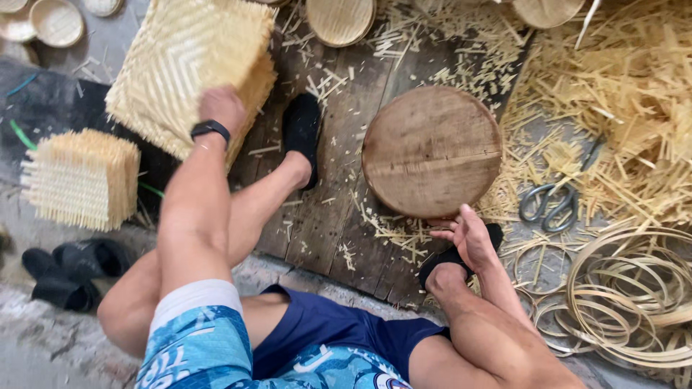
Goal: The person assembles round woven trays by placing a circular bamboo frame over a square woven mat, pressing it into a wooden mold, and trimming excess material with shears. The person repeats this process multiple times, stacking finished trays nearby.
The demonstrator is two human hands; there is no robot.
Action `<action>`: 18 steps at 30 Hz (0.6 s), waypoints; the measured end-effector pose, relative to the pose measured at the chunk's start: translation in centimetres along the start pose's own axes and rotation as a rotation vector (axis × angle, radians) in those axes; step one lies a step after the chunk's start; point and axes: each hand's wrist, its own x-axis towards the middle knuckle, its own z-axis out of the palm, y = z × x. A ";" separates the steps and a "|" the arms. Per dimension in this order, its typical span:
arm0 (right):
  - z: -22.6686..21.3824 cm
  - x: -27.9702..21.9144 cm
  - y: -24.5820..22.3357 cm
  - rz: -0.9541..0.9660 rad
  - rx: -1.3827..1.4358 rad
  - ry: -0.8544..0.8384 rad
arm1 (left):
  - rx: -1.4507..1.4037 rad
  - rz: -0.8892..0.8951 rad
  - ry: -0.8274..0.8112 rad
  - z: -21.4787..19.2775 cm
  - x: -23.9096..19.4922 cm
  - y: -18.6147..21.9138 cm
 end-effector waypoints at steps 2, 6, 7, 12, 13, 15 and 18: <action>-1.0 0.1 0.9 0.017 -0.062 0.004 | 0.033 0.094 0.223 -2.4 -0.4 -3.2; -2.7 0.4 2.1 -0.005 -0.112 0.087 | -0.246 -0.100 -0.020 -6.3 -1.6 -7.9; -3.0 0.4 2.5 -0.001 -0.114 0.104 | -0.346 -0.137 -0.100 -6.7 -2.1 -8.4; -3.7 0.1 3.3 0.024 -0.228 0.104 | -0.539 -0.137 -0.189 -5.9 -3.0 -8.0; -3.8 -0.1 3.4 0.020 -0.246 0.094 | -0.532 -0.143 -0.152 -5.9 -3.0 -7.8; -3.8 -0.3 3.4 0.017 -0.247 0.128 | -0.492 -0.158 -0.009 -6.1 -3.0 -7.3; -3.8 -0.5 3.5 0.012 -0.230 0.162 | -0.435 -0.148 0.278 -8.0 -2.3 -7.0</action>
